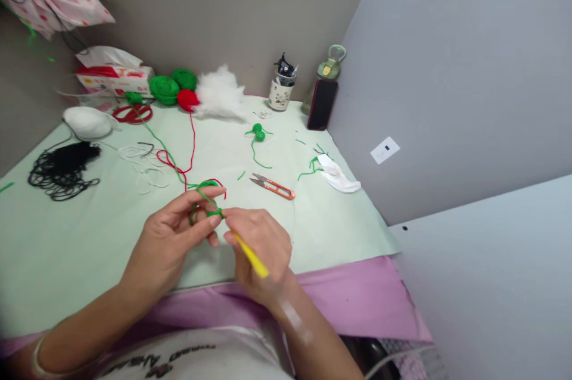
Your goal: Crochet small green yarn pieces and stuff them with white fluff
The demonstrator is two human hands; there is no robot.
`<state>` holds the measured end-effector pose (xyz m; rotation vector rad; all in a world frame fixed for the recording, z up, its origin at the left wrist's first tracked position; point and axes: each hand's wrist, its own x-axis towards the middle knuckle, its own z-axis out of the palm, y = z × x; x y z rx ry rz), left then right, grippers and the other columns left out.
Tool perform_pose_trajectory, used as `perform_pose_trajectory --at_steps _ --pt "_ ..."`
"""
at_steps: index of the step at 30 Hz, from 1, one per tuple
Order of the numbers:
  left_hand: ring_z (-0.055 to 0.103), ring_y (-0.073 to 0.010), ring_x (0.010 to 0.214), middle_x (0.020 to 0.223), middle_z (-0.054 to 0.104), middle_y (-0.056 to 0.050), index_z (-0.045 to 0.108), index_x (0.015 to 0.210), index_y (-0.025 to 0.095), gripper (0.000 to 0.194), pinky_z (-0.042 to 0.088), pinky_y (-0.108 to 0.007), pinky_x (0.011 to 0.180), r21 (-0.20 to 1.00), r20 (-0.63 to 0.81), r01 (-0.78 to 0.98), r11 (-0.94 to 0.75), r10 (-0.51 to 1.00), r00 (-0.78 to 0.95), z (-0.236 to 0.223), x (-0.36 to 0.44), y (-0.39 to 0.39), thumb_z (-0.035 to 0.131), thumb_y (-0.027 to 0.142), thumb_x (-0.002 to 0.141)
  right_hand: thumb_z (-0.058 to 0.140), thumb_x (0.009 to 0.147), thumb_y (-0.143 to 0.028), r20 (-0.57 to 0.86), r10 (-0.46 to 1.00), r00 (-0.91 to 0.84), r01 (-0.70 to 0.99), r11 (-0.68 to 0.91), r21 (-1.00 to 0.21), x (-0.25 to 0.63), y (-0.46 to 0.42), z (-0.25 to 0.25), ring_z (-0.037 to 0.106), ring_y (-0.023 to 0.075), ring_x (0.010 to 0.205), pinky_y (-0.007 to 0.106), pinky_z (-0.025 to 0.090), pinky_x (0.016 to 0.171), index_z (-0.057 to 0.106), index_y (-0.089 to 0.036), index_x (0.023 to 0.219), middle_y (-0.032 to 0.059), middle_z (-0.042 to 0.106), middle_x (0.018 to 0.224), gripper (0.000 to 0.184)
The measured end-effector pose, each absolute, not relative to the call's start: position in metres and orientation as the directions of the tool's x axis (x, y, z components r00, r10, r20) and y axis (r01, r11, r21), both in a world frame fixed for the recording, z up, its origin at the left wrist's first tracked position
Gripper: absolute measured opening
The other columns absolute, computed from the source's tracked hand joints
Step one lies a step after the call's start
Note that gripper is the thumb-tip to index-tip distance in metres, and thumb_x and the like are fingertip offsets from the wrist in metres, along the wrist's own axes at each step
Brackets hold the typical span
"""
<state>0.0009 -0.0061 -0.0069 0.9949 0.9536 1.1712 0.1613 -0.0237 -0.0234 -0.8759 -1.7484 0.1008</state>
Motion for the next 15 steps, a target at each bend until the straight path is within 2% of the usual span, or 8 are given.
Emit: perform_pose_trajectory --at_steps 2,4,6,8,10,12,15 --pt "0.062 -0.0055 0.06 0.076 0.063 0.006 0.082 0.116 0.03 0.037 0.055 -0.018 0.066 0.925 -0.1 -0.349 0.149 0.983 0.155 -0.004 0.003 -0.007 0.089 0.022 0.081 0.059 0.102 -0.011 0.831 0.525 -0.185 0.622 0.717 -0.315 0.16 -0.023 -0.027 0.076 0.0204 0.098 0.033 0.064 0.081 0.069 -0.023 0.131 0.0099 0.078 0.109 0.033" --pt "0.05 -0.0029 0.052 0.073 0.061 0.007 0.081 0.12 0.028 0.043 0.052 -0.016 0.055 0.851 -0.183 -0.447 0.276 0.953 0.24 0.0 0.003 -0.005 0.092 0.025 0.079 0.062 0.1 -0.01 0.83 0.528 -0.182 0.669 0.684 -0.289 0.159 -0.023 -0.028 0.076 0.0214 0.101 0.034 0.064 0.083 0.071 -0.027 0.131 0.009 0.077 0.112 0.036" --pt "0.036 -0.0011 0.045 0.062 0.051 0.01 0.081 0.118 0.022 0.043 0.047 -0.014 0.048 0.754 -0.274 -0.503 0.423 0.898 0.345 0.004 0.001 -0.001 0.094 0.025 0.077 0.06 0.101 -0.011 0.81 0.581 -0.077 0.594 0.679 -0.43 0.159 -0.022 -0.027 0.075 0.0214 0.1 0.035 0.064 0.082 0.073 -0.029 0.127 0.0071 0.077 0.109 0.035" --pt "0.028 -0.0006 0.044 0.054 0.041 0.012 0.083 0.113 0.018 0.039 0.044 -0.012 0.045 0.693 -0.312 -0.532 0.487 0.867 0.388 0.006 -0.003 0.003 0.094 0.023 0.076 0.056 0.104 -0.014 0.748 0.658 0.085 0.388 0.669 -0.633 0.16 -0.02 -0.024 0.074 0.0195 0.089 0.035 0.063 0.076 0.076 -0.028 0.12 0.005 0.077 0.1 0.029" --pt "0.028 -0.0003 0.044 0.055 0.042 0.012 0.083 0.112 0.018 0.037 0.043 -0.011 0.044 0.691 -0.294 -0.546 0.473 0.875 0.386 0.007 -0.004 0.005 0.093 0.021 0.077 0.055 0.106 -0.019 0.653 0.737 0.175 0.155 0.634 -0.758 0.16 -0.016 -0.021 0.07 0.0172 0.077 0.033 0.06 0.069 0.078 -0.027 0.11 0.003 0.076 0.091 0.025" --pt "0.032 0.0004 0.044 0.065 0.055 0.009 0.084 0.112 0.021 0.036 0.047 -0.013 0.044 0.724 -0.253 -0.532 0.438 0.887 0.386 0.006 -0.002 0.003 0.092 0.022 0.078 0.058 0.106 -0.022 0.594 0.786 0.172 0.051 0.595 -0.802 0.159 -0.012 -0.019 0.071 0.0169 0.078 0.032 0.059 0.067 0.079 -0.027 0.104 0.0028 0.076 0.09 0.022" --pt "0.04 0.0009 0.046 0.088 0.067 0.004 0.084 0.111 0.023 0.035 0.054 -0.017 0.049 0.786 -0.21 -0.497 0.367 0.915 0.344 0.005 0.003 0.0 0.093 0.023 0.077 0.06 0.104 -0.018 0.607 0.781 0.144 0.124 0.595 -0.794 0.156 -0.012 -0.021 0.074 0.0177 0.084 0.031 0.061 0.07 0.08 -0.028 0.106 0.0029 0.079 0.095 0.022"
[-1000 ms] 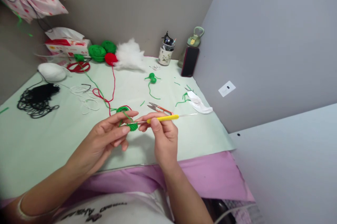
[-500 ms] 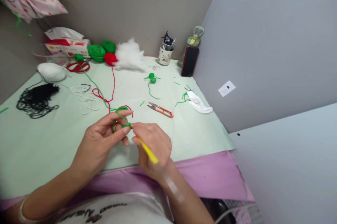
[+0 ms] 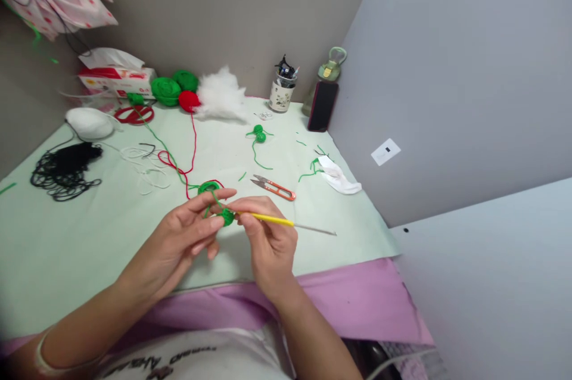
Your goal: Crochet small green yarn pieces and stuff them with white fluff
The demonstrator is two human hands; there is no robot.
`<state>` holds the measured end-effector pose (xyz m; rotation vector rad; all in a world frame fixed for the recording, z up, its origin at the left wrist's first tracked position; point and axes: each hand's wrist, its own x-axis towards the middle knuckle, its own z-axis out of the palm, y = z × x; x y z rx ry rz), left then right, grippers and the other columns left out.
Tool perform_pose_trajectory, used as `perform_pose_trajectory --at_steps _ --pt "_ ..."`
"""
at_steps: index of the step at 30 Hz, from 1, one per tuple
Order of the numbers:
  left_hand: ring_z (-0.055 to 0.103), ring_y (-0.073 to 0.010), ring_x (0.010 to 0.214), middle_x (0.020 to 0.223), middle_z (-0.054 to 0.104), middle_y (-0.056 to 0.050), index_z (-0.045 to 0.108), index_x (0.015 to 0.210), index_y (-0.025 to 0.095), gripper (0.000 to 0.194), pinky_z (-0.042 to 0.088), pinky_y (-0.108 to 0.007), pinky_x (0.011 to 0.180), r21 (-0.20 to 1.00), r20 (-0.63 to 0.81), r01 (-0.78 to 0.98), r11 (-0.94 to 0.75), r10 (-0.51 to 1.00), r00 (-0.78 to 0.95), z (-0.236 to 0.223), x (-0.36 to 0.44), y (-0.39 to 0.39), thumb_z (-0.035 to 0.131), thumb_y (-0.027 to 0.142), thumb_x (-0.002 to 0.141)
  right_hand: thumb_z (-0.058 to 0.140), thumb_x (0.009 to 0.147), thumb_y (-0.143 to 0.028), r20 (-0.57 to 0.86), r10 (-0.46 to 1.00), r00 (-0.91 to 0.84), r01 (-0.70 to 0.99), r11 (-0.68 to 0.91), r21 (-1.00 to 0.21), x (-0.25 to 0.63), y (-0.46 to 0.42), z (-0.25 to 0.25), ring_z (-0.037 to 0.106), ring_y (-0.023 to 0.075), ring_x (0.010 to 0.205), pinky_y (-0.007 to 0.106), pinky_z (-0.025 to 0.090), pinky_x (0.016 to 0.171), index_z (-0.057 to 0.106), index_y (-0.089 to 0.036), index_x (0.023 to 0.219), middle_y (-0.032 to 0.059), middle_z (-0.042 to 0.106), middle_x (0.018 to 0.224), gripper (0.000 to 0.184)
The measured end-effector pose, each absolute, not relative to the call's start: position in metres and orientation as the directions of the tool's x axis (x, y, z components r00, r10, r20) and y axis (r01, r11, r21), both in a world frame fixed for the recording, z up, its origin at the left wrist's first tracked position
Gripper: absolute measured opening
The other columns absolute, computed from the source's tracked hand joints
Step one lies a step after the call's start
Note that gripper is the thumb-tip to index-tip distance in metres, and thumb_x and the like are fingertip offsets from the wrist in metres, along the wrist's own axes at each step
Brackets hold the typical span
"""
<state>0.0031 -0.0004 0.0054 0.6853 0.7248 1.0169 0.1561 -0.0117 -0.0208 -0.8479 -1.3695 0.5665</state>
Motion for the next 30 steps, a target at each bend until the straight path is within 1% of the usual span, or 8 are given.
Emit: perform_pose_trajectory --at_steps 2,5,7,10,13,18,23,30 --pt "0.043 0.0005 0.048 0.091 0.068 0.004 0.084 0.112 0.024 0.038 0.057 -0.018 0.053 0.801 -0.202 -0.5 0.33 0.934 0.294 0.004 0.006 -0.002 0.094 0.022 0.076 0.06 0.102 -0.012 0.679 0.726 0.105 0.264 0.638 -0.723 0.155 -0.014 -0.025 0.075 0.0186 0.088 0.033 0.062 0.075 0.079 -0.029 0.114 0.0037 0.08 0.1 0.028" --pt "0.038 0.0003 0.045 0.07 0.058 0.007 0.084 0.114 0.023 0.037 0.054 -0.015 0.051 0.745 -0.25 -0.534 0.399 0.91 0.331 0.002 0.005 -0.001 0.093 0.022 0.078 0.066 0.097 -0.006 0.809 0.587 -0.023 0.511 0.703 -0.495 0.156 -0.018 -0.03 0.075 0.0224 0.101 0.037 0.063 0.082 0.075 -0.031 0.129 0.0077 0.079 0.112 0.042" --pt "0.03 0.0001 0.044 0.058 0.044 0.01 0.085 0.11 0.019 0.033 0.048 -0.012 0.047 0.678 -0.299 -0.549 0.489 0.866 0.402 0.001 0.002 0.003 0.092 0.024 0.079 0.067 0.096 -0.005 0.832 0.553 -0.046 0.548 0.71 -0.441 0.159 -0.019 -0.031 0.075 0.023 0.103 0.038 0.063 0.084 0.075 -0.031 0.132 0.0086 0.079 0.115 0.044" --pt "0.027 0.0005 0.046 0.057 0.039 0.011 0.085 0.104 0.015 0.032 0.043 -0.009 0.045 0.637 -0.326 -0.574 0.514 0.855 0.404 0.001 -0.002 0.008 0.095 0.022 0.074 0.061 0.102 -0.01 0.732 0.671 0.121 0.336 0.666 -0.666 0.163 -0.017 -0.026 0.073 0.0189 0.088 0.036 0.062 0.078 0.079 -0.029 0.118 0.005 0.079 0.1 0.031" --pt "0.035 0.0012 0.046 0.066 0.05 0.009 0.085 0.107 0.019 0.033 0.049 -0.011 0.049 0.7 -0.283 -0.572 0.427 0.902 0.326 0.003 0.0 0.007 0.094 0.018 0.074 0.061 0.105 -0.02 0.572 0.796 0.198 0.058 0.573 -0.818 0.162 -0.013 -0.02 0.069 0.0158 0.075 0.032 0.059 0.067 0.081 -0.029 0.106 0.0027 0.078 0.091 0.022" --pt "0.043 0.0004 0.047 0.084 0.064 0.006 0.084 0.111 0.023 0.036 0.058 -0.019 0.055 0.783 -0.218 -0.508 0.358 0.924 0.316 0.004 0.005 0.0 0.091 0.017 0.076 0.067 0.102 -0.026 0.492 0.858 0.146 0.022 0.494 -0.869 0.158 -0.01 -0.021 0.073 0.0178 0.089 0.032 0.061 0.074 0.083 -0.029 0.104 0.0038 0.081 0.099 0.017" --pt "0.035 -0.0004 0.045 0.069 0.055 0.009 0.082 0.117 0.022 0.036 0.053 -0.017 0.052 0.763 -0.25 -0.511 0.396 0.91 0.332 0.003 0.001 0.0 0.089 0.021 0.081 0.065 0.104 -0.031 0.455 0.872 0.183 -0.091 0.476 -0.875 0.163 -0.01 -0.022 0.07 0.0151 0.075 0.031 0.06 0.066 0.081 -0.026 0.101 0.0037 0.08 0.095 0.017" --pt "0.03 -0.0017 0.047 0.059 0.046 0.009 0.083 0.095 0.018 0.015 0.045 -0.012 0.048 0.727 -0.292 -0.528 0.439 0.894 0.341 0.0 0.0 0.004 0.088 0.022 0.082 0.062 0.105 -0.029 0.474 0.851 0.228 -0.091 0.503 -0.859 0.164 -0.015 -0.019 0.069 0.0151 0.075 0.032 0.058 0.069 0.079 -0.024 0.099 0.003 0.077 0.09 0.019"
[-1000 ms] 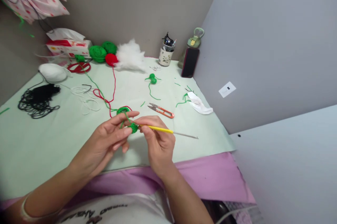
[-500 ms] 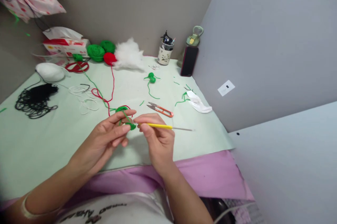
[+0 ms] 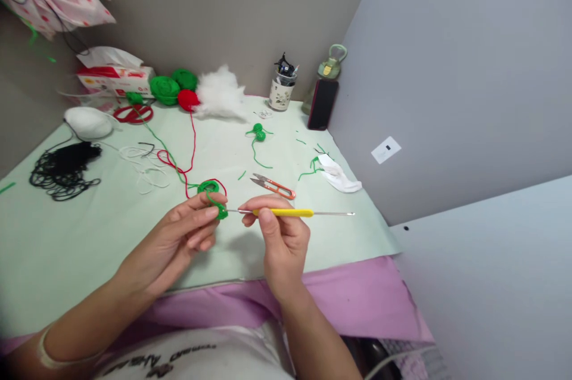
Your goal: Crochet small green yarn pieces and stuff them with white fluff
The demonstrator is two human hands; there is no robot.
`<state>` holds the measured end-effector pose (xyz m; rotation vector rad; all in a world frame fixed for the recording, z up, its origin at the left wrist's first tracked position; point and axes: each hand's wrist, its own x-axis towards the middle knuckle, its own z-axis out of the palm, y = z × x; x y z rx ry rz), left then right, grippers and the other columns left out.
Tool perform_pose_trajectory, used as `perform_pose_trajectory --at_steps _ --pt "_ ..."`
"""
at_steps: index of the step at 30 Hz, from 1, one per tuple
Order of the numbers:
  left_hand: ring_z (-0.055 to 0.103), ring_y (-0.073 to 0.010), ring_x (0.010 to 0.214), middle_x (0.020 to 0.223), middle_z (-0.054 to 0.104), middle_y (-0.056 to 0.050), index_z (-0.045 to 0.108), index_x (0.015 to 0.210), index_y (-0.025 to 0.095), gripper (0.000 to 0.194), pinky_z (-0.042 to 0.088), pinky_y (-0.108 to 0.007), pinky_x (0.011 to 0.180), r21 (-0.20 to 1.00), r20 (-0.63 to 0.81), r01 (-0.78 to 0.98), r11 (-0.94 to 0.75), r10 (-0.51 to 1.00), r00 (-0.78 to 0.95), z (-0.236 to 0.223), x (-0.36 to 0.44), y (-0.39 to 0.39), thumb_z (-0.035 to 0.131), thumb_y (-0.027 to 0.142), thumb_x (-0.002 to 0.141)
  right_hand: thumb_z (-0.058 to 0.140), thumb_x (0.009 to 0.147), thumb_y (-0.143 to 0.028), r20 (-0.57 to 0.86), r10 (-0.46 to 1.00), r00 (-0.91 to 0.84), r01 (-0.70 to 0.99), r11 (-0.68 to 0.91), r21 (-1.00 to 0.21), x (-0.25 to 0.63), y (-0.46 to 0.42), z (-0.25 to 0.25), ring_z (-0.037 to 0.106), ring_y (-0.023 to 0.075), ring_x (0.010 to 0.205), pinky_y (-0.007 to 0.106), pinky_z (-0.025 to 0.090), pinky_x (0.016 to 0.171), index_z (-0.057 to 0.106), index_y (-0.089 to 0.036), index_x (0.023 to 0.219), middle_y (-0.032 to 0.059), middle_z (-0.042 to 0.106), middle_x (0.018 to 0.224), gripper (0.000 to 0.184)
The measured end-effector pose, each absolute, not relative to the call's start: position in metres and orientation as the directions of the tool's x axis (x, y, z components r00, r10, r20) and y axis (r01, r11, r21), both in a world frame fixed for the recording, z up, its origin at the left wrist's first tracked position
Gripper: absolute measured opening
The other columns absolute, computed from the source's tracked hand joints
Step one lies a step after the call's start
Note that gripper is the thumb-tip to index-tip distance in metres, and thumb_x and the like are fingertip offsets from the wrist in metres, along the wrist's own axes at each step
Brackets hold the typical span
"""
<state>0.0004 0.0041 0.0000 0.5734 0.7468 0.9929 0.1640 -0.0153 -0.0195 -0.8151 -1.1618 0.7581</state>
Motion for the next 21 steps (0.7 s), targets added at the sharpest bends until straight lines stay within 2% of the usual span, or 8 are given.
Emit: perform_pose_trajectory --at_steps 11,21 --pt "0.03 -0.0019 0.046 0.061 0.046 0.009 0.081 0.092 0.018 0.014 0.045 -0.013 0.048 0.731 -0.286 -0.524 0.437 0.894 0.346 0.002 -0.0003 0.0037 0.088 0.021 0.081 0.06 0.106 -0.031 0.484 0.844 0.23 -0.005 0.498 -0.867 0.1633 -0.0144 -0.0203 0.068 0.0164 0.075 0.034 0.057 0.07 0.077 -0.024 0.098 0.0036 0.077 0.091 0.02" --pt "0.029 -0.0037 0.046 0.056 0.041 0.01 0.079 0.09 0.018 0.012 0.046 -0.014 0.048 0.751 -0.275 -0.502 0.428 0.895 0.35 0.0019 0.0003 0.0033 0.087 0.023 0.082 0.061 0.105 -0.029 0.492 0.838 0.238 -0.008 0.508 -0.861 0.1628 -0.0142 -0.0187 0.068 0.0165 0.075 0.035 0.057 0.07 0.077 -0.024 0.097 0.0034 0.077 0.091 0.018"
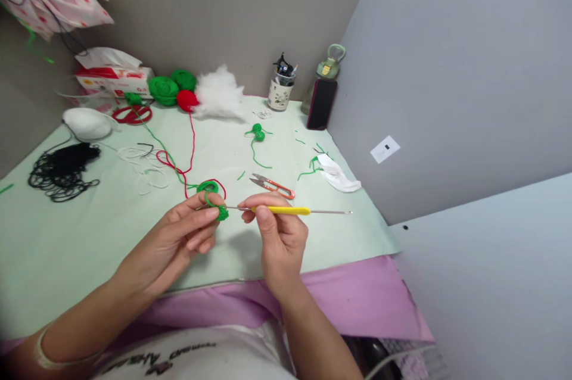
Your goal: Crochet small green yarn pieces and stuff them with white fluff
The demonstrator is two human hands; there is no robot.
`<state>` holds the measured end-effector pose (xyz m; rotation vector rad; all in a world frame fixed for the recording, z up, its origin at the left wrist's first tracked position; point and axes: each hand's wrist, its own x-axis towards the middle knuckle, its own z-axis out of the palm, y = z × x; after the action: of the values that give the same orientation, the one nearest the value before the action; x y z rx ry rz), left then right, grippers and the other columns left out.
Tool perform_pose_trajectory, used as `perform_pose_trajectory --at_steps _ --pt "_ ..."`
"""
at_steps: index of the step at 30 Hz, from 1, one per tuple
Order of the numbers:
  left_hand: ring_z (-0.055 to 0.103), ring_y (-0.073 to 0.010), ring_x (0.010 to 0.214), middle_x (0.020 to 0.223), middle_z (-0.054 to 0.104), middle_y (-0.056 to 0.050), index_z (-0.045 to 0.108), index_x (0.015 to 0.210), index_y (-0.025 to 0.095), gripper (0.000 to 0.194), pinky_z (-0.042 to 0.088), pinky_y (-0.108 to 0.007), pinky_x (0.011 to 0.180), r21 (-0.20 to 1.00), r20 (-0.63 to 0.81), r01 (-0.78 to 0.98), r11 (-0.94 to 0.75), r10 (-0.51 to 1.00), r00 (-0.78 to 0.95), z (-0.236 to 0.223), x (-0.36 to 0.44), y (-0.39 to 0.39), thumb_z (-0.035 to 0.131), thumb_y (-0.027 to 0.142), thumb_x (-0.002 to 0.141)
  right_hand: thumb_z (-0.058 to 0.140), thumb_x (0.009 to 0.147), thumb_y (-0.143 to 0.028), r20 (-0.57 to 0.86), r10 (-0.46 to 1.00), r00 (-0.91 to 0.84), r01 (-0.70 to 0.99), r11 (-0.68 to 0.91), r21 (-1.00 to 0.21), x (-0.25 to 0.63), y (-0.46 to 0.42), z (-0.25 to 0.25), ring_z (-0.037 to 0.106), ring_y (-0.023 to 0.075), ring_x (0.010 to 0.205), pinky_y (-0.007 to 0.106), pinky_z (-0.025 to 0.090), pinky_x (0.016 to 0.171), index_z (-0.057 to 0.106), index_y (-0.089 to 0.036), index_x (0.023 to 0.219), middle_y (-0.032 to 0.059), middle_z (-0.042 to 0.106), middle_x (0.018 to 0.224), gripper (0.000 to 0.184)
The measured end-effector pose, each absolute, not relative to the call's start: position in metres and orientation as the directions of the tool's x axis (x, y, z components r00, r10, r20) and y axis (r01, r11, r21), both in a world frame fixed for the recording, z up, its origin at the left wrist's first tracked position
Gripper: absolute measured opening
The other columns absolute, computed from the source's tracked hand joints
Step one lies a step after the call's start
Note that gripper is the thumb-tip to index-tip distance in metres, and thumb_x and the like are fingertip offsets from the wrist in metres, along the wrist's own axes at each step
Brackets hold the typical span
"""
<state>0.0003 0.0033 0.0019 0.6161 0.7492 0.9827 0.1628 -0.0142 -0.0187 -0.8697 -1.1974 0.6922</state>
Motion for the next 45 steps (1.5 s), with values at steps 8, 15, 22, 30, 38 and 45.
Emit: perform_pose_trajectory --at_steps 8,15,22,30,38,45 --pt "0.032 -0.0023 0.046 0.062 0.045 0.009 0.08 0.091 0.018 0.011 0.049 -0.015 0.049 0.778 -0.253 -0.485 0.398 0.907 0.338 0.0004 0.0003 0.001 0.086 0.024 0.083 0.059 0.106 -0.025 0.561 0.797 0.224 0.099 0.554 -0.826 0.1604 -0.0156 -0.0171 0.068 0.0161 0.074 0.034 0.058 0.067 0.076 -0.024 0.099 0.0025 0.075 0.088 0.019" --pt "0.04 -0.0008 0.047 0.082 0.056 0.006 0.077 0.091 0.02 0.011 0.056 -0.02 0.052 0.88 -0.146 -0.414 0.233 0.962 0.231 0.0012 0.0046 -0.0023 0.085 0.024 0.085 0.056 0.103 -0.014 0.771 0.633 0.064 0.42 0.684 -0.596 0.1621 -0.0229 -0.0225 0.073 0.0222 0.088 0.04 0.062 0.073 0.073 -0.027 0.116 0.0057 0.079 0.096 0.025" --pt "0.034 0.0006 0.043 0.082 0.064 0.006 0.076 0.107 0.02 0.03 0.052 -0.017 0.048 0.785 -0.227 -0.48 0.392 0.902 0.366 0.0045 0.0052 -0.0027 0.086 0.015 0.079 0.055 0.105 -0.018 0.74 0.651 0.17 0.35 0.662 -0.663 0.1585 -0.0221 -0.0238 0.074 0.0219 0.085 0.04 0.062 0.07 0.075 -0.028 0.11 0.0052 0.078 0.094 0.023" --pt "0.026 -0.0013 0.044 0.061 0.045 0.011 0.078 0.095 0.019 0.014 0.048 -0.014 0.048 0.737 -0.247 -0.505 0.449 0.875 0.416 0.0016 0.0007 -0.0024 0.087 0.022 0.084 0.06 0.106 -0.028 0.52 0.795 0.313 0.019 0.542 -0.84 0.1607 -0.0189 -0.0196 0.069 0.0169 0.073 0.036 0.058 0.068 0.077 -0.024 0.099 0.0034 0.075 0.09 0.018" --pt "0.026 -0.0027 0.046 0.058 0.04 0.011 0.08 0.095 0.019 0.012 0.047 -0.013 0.047 0.741 -0.239 -0.506 0.441 0.878 0.414 -0.0002 0.0007 -0.0019 0.086 0.025 0.086 0.059 0.105 -0.019 0.701 0.664 0.262 0.258 0.651 -0.714 0.1609 -0.0206 -0.0195 0.07 0.0189 0.079 0.038 0.059 0.069 0.078 -0.026 0.107 0.0044 0.077 0.094 0.021" --pt "0.025 -0.0029 0.046 0.059 0.042 0.01 0.08 0.095 0.019 0.011 0.047 -0.013 0.047 0.73 -0.248 -0.512 0.452 0.874 0.417 -0.0024 0.0002 -0.0014 0.085 0.025 0.086 0.057 0.106 -0.019 0.679 0.686 0.262 0.174 0.659 -0.732 0.1604 -0.0222 -0.0186 0.068 0.0167 0.077 0.034 0.056 0.065 0.079 -0.025 0.107 0.0027 0.076 0.09 0.023"
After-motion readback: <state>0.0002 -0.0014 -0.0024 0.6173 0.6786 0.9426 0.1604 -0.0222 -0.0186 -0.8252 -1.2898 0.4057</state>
